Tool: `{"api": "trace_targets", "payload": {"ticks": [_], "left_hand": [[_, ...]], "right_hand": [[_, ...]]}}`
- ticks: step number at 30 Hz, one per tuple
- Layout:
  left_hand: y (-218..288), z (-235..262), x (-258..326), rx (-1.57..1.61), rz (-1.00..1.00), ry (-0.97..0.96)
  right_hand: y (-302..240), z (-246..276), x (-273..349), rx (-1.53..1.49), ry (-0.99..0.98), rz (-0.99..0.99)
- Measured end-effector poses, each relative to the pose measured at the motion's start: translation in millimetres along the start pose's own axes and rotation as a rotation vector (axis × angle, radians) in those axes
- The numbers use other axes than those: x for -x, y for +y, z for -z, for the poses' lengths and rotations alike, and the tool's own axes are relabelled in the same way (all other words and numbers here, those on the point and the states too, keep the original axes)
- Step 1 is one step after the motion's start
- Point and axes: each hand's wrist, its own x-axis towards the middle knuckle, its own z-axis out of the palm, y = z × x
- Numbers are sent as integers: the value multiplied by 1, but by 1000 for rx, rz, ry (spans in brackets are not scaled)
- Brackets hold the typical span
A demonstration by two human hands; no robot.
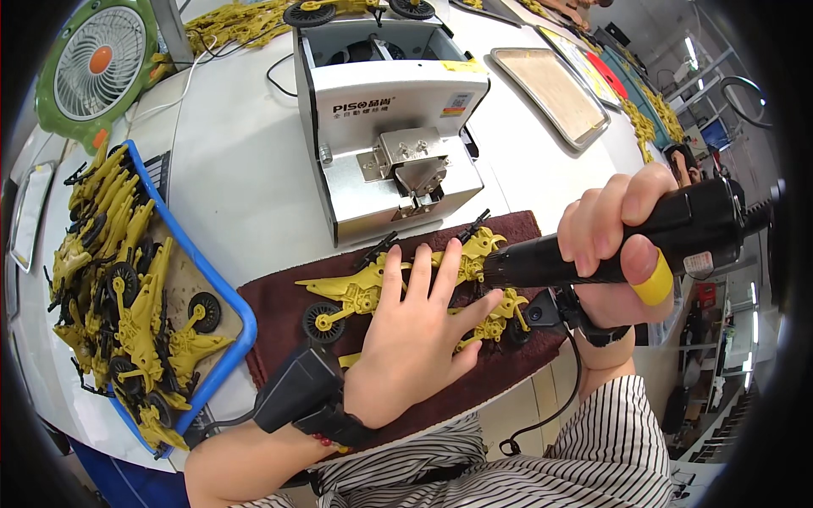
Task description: Assembling or inspecting toy motorcycle models using a heat tool and mechanical press.
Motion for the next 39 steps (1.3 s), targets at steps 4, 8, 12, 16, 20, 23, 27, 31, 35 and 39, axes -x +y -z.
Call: {"api": "trace_targets", "payload": {"ticks": [4, 8, 12, 16, 20, 23, 27, 31, 35, 39], "left_hand": [[1, 0, 0, 9, -10, 6], [1, -1, -1, 9, 2, 5], [0, -3, -1, 28, 17, 28], [1, -1, -1, 41, 21, 31], [2, -1, -2, 39, 18, 38], [1, -2, -3, 50, 16, 54], [0, -2, -2, 49, 19, 65], [-2, -3, -1, 51, 19, 71], [0, -4, -3, 54, 19, 67], [0, -5, -2, 54, 25, 72]], "right_hand": [[-2, -2, 0, 29, 6, -21], [-4, -3, 1, 23, -13, -46], [0, 2, 2, -17, -5, -33], [-1, 1, 4, -14, 2, -26], [-1, 3, 7, -12, -34, -17], [0, 5, 9, -53, -37, -28], [-1, 2, 6, 0, -47, -3], [0, -1, 8, 17, -8, -11], [-3, -1, 8, 32, -7, -8], [-3, -4, 8, -16, 51, -29]]}}
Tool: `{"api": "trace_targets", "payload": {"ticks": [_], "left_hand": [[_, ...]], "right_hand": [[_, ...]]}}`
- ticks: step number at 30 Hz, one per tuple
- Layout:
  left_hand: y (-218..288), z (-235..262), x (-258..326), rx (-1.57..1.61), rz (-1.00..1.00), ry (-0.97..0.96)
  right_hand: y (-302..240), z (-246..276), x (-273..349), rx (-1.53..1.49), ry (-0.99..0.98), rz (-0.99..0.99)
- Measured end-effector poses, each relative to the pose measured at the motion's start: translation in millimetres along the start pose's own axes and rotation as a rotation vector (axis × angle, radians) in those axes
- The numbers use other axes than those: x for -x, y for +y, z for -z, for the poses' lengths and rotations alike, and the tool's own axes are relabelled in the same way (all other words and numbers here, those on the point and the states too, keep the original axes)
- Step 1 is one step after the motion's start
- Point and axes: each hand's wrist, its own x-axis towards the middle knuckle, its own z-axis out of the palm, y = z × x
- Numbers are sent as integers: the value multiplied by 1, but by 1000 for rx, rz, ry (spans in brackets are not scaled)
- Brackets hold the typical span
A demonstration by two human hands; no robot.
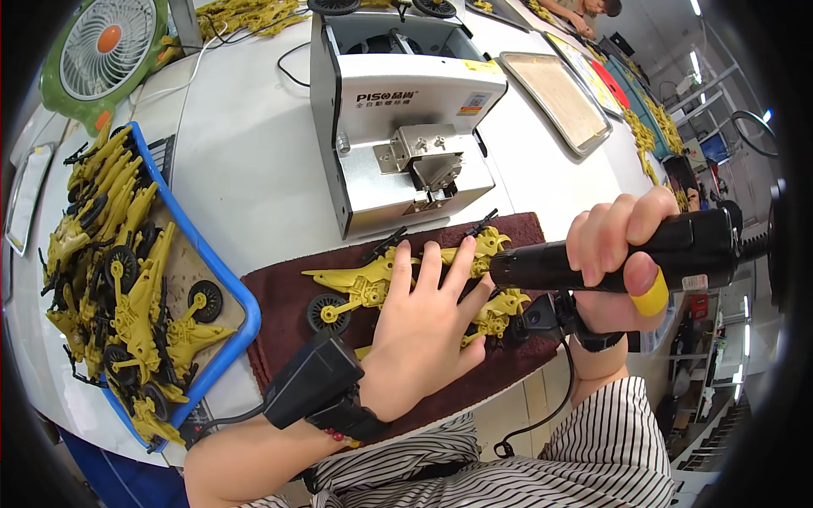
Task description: Assembling or inspecting toy motorcycle models using a heat tool and mechanical press.
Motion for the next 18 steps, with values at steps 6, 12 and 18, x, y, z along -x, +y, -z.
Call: {"api": "trace_targets", "payload": {"ticks": [6, 12, 18], "left_hand": [[-1, 1, 0, 2, 11, -13], [0, 1, -1, 9, 7, -16], [-5, 1, 2, -12, 33, -30]], "right_hand": [[2, 1, 2, -40, 19, -29], [-1, 1, 3, 3, 37, -30], [11, -4, 3, -20, 17, 27]]}}
